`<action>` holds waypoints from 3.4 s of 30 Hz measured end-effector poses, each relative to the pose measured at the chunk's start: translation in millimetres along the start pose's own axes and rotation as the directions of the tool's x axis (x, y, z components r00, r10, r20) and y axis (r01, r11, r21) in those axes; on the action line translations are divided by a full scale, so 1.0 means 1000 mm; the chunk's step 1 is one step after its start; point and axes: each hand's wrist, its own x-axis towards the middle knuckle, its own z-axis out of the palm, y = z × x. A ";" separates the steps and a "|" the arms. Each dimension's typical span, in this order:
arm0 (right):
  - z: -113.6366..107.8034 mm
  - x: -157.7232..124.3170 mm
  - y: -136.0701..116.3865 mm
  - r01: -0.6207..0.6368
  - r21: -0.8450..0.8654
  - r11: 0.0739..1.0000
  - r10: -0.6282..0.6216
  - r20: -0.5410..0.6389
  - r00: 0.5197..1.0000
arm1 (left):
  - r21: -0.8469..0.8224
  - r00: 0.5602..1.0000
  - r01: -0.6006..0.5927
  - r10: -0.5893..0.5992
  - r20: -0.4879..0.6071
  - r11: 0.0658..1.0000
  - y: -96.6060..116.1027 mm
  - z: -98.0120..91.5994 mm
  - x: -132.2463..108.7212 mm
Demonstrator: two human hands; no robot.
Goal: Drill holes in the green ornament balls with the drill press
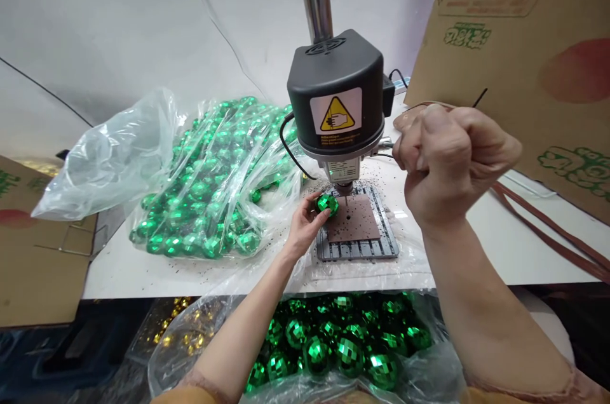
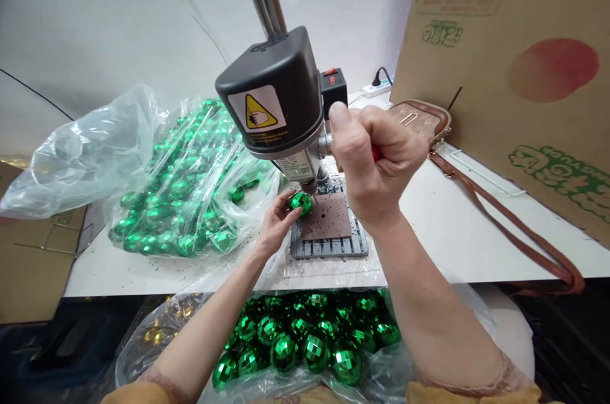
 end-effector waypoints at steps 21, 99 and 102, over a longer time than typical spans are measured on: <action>-0.004 -0.003 0.006 -0.023 0.055 0.998 0.021 0.047 0.999 | 0.090 0.987 -0.065 0.051 0.153 0.994 -0.010 0.019 0.005; -0.019 -0.025 0.009 0.112 0.018 0.994 -0.112 0.013 0.994 | 0.132 0.989 -0.104 0.089 0.119 0.986 -0.010 0.040 -0.008; -0.002 -0.004 0.002 -0.018 -0.032 0.999 0.016 -0.064 0.998 | 0.133 0.994 -0.090 0.080 0.077 0.987 -0.006 0.042 -0.008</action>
